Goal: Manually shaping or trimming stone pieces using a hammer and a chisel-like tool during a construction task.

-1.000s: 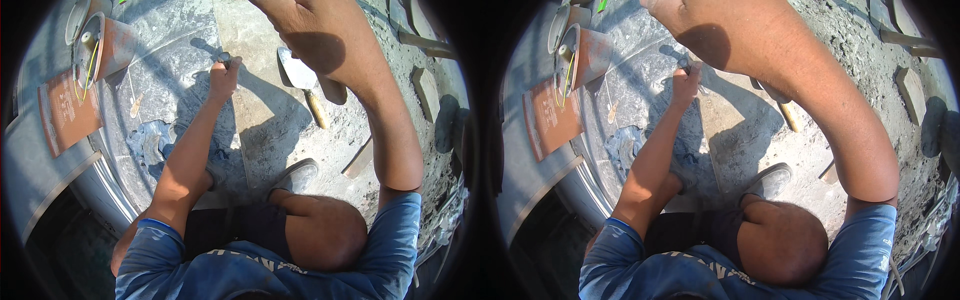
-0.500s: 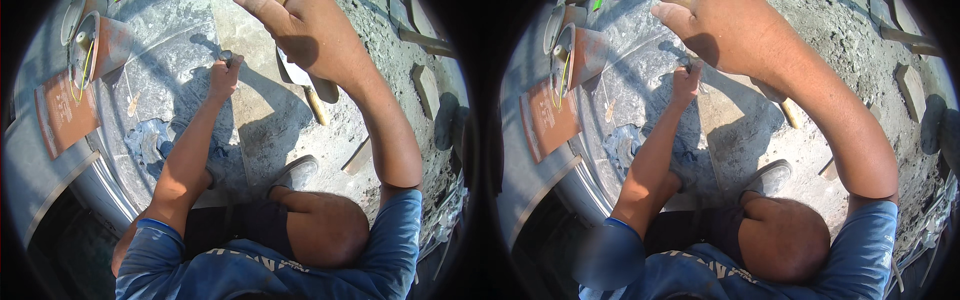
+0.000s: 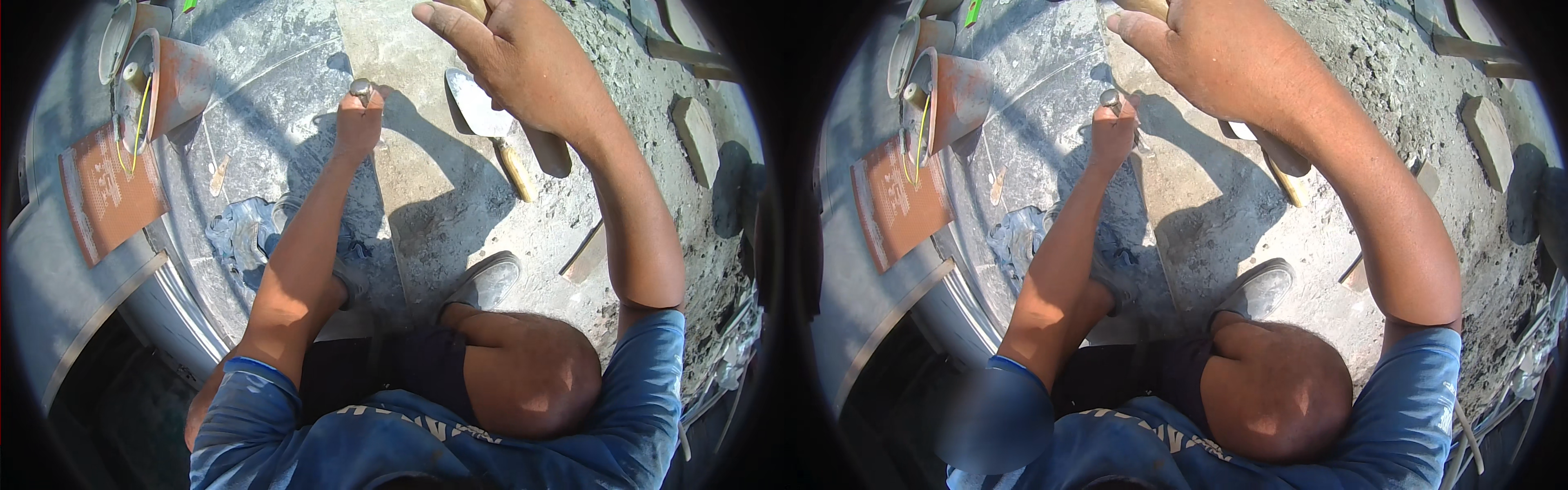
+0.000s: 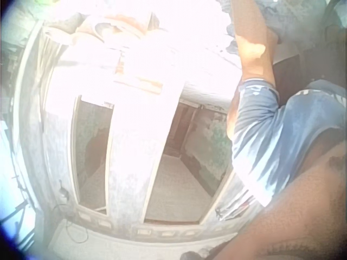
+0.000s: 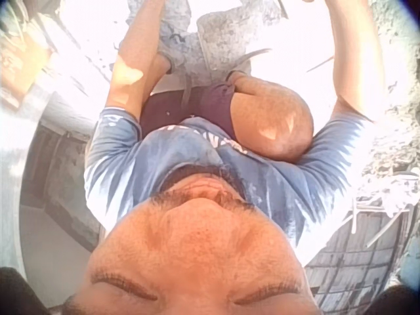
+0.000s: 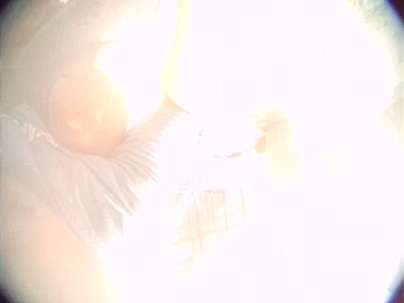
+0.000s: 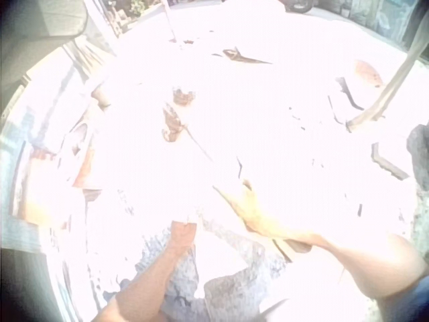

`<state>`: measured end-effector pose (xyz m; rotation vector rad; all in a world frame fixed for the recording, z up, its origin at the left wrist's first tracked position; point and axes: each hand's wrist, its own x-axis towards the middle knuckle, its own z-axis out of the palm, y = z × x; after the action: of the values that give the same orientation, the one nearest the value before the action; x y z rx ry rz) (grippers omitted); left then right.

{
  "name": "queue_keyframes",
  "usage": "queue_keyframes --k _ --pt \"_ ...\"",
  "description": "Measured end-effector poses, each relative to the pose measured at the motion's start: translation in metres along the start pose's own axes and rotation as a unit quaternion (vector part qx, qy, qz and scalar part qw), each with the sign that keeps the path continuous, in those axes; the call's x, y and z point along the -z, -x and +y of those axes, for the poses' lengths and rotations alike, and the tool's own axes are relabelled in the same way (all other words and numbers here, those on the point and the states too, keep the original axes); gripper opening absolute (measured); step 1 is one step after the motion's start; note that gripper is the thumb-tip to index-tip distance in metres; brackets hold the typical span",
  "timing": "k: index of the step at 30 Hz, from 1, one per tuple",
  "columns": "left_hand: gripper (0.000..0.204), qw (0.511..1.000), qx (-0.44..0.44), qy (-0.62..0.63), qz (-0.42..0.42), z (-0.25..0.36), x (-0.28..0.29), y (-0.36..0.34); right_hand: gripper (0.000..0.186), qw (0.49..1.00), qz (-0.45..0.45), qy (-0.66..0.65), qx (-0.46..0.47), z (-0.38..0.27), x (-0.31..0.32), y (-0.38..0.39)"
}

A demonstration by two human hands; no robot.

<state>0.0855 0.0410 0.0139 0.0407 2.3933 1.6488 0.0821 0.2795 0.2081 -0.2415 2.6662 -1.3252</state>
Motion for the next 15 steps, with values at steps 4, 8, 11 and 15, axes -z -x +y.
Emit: queue_keyframes --k 4,8,11,15 --pt "0.024 1.0 -0.014 -0.025 -0.006 0.001 -0.003 0.003 0.04 0.996 0.021 0.066 0.055 0.014 -0.019 -0.002" --pt "0.028 0.996 0.004 -0.089 -0.005 0.005 -0.006 0.01 0.041 0.985 -0.074 0.145 0.055 0.052 -0.06 0.003" --pt "0.032 0.995 -0.013 -0.097 0.016 0.003 0.0 0.004 0.038 0.973 -0.161 0.163 0.015 0.042 -0.052 -0.003" --pt "0.035 0.995 0.019 -0.103 -0.001 0.005 0.002 0.003 0.033 0.998 -0.055 -0.02 -0.029 -0.005 -0.009 -0.001"
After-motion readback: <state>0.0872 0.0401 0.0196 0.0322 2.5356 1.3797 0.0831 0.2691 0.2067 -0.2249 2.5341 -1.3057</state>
